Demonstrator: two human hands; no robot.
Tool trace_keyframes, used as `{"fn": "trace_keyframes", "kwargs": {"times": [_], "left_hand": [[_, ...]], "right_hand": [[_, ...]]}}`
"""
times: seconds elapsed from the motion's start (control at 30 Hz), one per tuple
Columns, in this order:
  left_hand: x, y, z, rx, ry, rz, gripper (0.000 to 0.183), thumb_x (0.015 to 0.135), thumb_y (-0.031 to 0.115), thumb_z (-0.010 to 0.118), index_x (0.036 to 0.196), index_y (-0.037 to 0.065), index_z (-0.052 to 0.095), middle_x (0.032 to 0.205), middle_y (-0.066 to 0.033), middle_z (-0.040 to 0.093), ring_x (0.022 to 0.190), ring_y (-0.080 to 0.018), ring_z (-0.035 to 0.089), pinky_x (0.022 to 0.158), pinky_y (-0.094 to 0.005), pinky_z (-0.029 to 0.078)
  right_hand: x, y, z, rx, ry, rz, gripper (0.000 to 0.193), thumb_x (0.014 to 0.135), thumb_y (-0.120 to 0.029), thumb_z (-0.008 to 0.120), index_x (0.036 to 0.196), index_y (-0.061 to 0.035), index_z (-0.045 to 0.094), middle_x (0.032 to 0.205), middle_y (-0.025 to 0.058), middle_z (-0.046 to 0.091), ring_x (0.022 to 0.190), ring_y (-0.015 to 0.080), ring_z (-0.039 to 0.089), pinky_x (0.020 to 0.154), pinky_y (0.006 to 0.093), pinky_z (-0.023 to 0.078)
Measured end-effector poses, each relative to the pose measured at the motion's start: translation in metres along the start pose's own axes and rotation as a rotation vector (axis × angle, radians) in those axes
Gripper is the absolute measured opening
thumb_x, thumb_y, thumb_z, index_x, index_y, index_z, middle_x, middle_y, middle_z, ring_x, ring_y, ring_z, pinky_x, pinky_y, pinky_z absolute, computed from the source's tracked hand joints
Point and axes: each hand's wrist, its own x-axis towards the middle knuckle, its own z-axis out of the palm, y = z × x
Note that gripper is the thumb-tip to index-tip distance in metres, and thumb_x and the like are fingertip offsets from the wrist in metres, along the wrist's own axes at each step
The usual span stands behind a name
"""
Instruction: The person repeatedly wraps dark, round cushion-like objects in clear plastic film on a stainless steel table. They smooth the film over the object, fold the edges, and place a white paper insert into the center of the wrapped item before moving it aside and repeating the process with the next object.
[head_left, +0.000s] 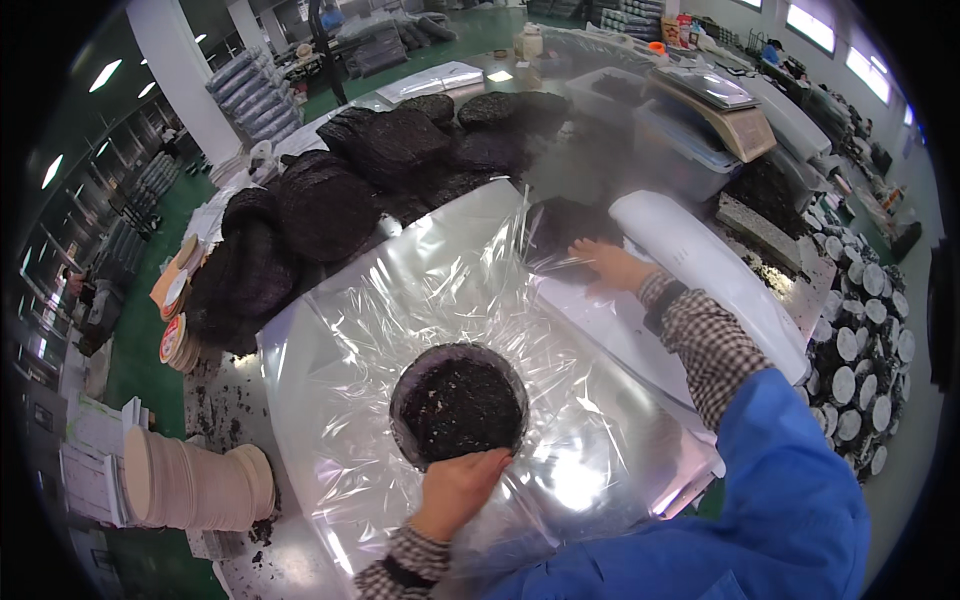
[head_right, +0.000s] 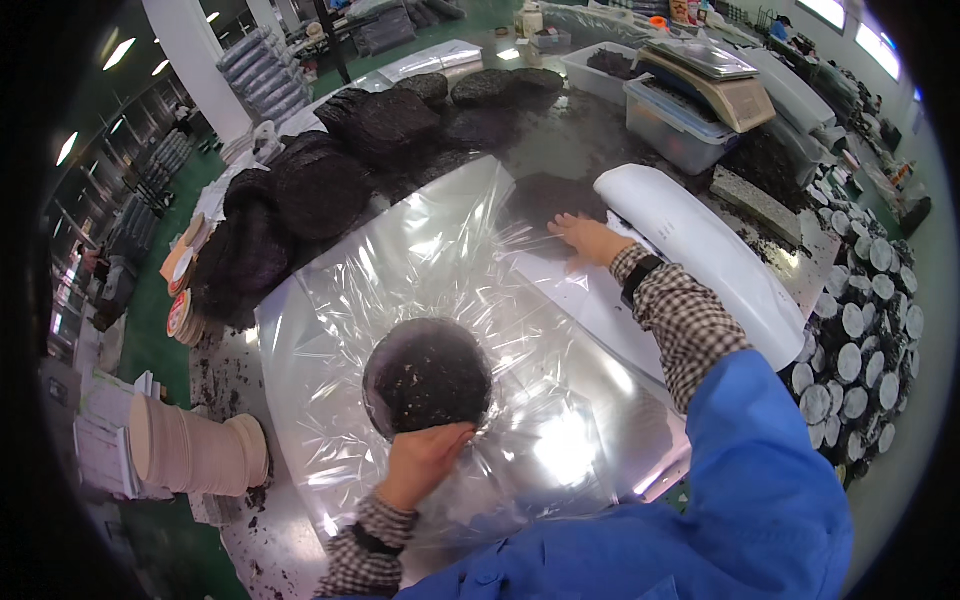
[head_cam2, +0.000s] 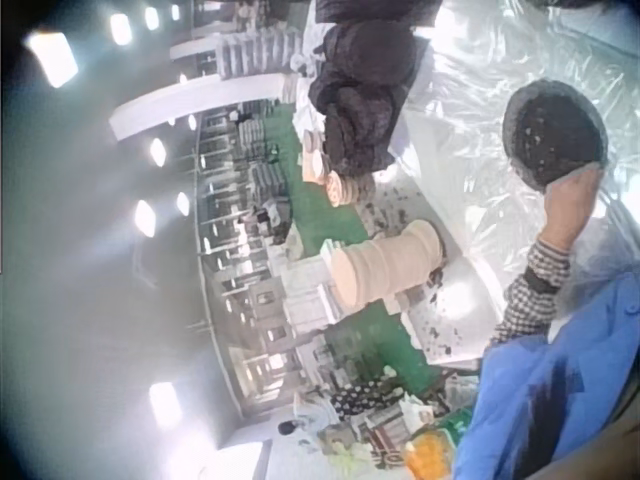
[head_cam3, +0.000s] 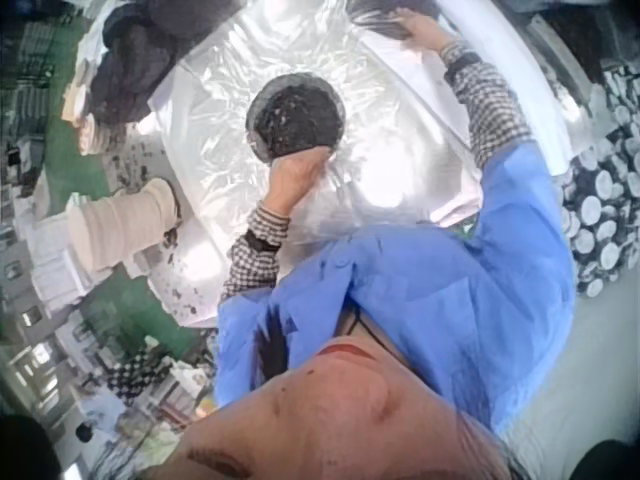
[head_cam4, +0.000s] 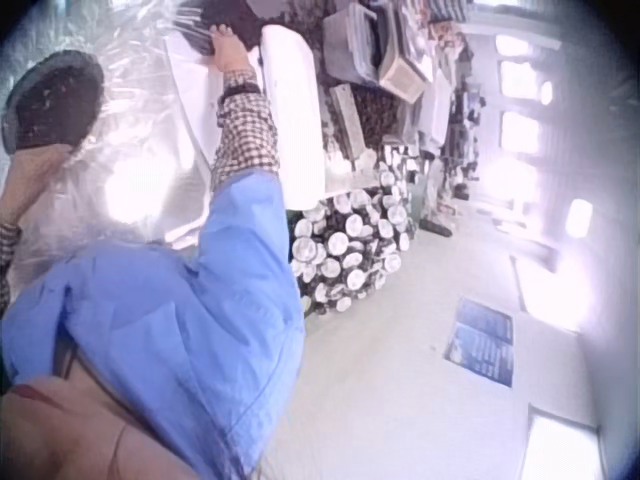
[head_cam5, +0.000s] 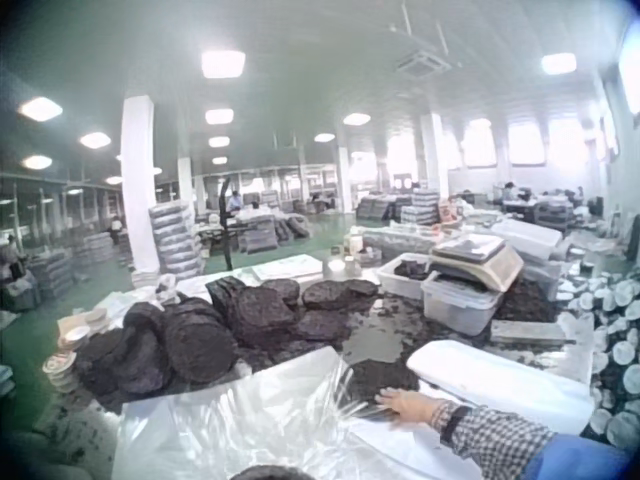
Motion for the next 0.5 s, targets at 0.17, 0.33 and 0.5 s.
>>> {"fn": "trace_keyframes", "kwargs": {"times": [0.17,0.33,0.5], "left_hand": [[0.0,0.006,0.013,0.094,0.26,0.014,0.011,0.08,0.018,0.073,0.083,0.01,0.067,0.067,-0.0011,0.062,0.057,-0.0172,0.06,0.052,-0.0307,0.044],[-0.004,0.01,0.006,0.292,0.145,0.113,0.02,0.078,0.027,0.075,0.083,0.011,0.064,0.065,-0.0007,0.052,0.06,-0.0169,0.054,0.054,-0.0309,0.042],[-0.008,0.012,0.017,0.406,0.157,0.065,0.027,0.077,0.032,0.075,0.074,0.013,0.057,0.064,-0.0012,0.047,0.062,-0.0178,0.053,0.055,-0.0319,0.042]], "right_hand": [[0.001,0.013,-0.025,0.546,0.009,0.329,0.035,0.088,-0.028,0.067,0.113,-0.0023,0.068,0.103,0.0135,0.07,0.101,0.0252,0.063,0.089,0.0362,0.049],[0.0,0.003,-0.044,0.573,-0.055,0.272,0.033,0.085,-0.026,0.072,0.109,-0.003,0.069,0.102,0.0096,0.07,0.095,0.0231,0.064,0.087,0.0354,0.047],[-0.007,0.02,-0.01,1.2,0.283,0.561,0.015,0.083,-0.015,0.073,0.089,-0.0031,0.069,0.082,0.0063,0.066,0.068,0.0152,0.054,0.064,0.0311,0.044]]}}
